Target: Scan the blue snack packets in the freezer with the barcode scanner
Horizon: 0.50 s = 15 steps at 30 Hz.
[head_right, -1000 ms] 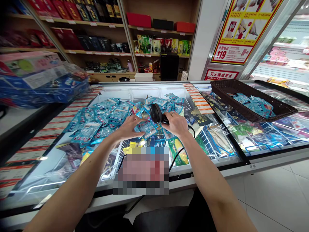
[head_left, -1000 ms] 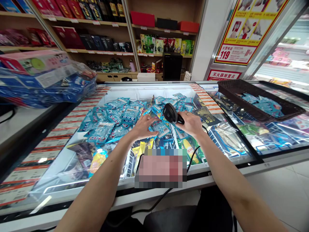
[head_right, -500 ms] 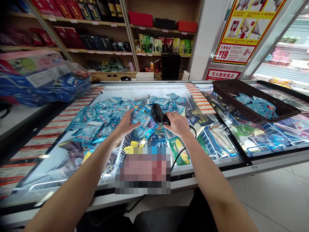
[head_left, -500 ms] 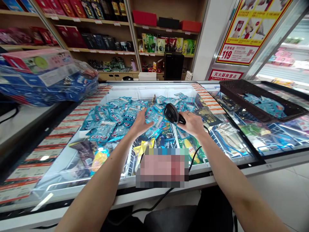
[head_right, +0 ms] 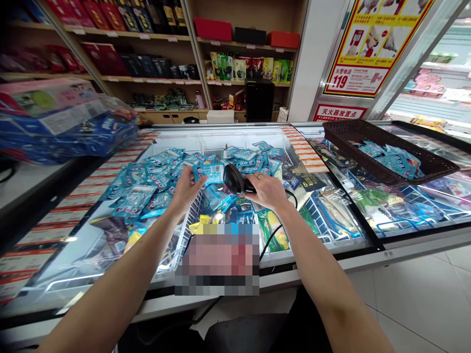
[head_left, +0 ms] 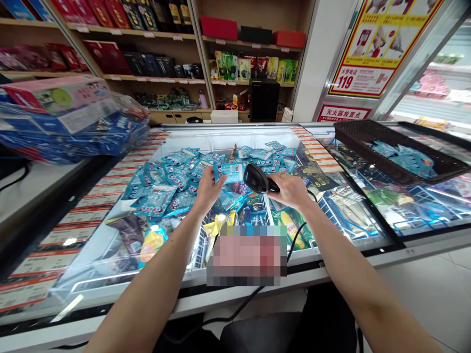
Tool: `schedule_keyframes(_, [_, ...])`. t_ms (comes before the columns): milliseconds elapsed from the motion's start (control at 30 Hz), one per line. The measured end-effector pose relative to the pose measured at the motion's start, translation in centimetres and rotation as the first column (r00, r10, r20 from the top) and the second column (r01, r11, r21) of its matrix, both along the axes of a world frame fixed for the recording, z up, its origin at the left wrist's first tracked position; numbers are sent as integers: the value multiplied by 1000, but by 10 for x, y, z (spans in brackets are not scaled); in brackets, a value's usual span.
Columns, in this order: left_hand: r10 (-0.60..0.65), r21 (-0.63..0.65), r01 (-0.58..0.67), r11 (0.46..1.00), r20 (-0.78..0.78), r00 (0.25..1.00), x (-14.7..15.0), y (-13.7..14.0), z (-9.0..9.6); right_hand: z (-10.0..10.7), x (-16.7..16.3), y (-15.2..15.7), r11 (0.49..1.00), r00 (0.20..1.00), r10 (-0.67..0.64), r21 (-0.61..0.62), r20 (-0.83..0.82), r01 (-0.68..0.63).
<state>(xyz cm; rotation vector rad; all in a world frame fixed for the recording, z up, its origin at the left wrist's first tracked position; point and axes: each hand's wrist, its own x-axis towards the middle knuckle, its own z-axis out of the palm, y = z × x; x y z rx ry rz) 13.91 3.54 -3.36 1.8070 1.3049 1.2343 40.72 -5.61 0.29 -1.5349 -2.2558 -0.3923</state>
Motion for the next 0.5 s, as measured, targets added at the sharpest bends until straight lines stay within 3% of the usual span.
schedule_keyframes(500, [43, 33, -39, 999, -116, 992, 0, -6, 5, 2, -2, -2, 996, 997, 74, -53, 4, -74])
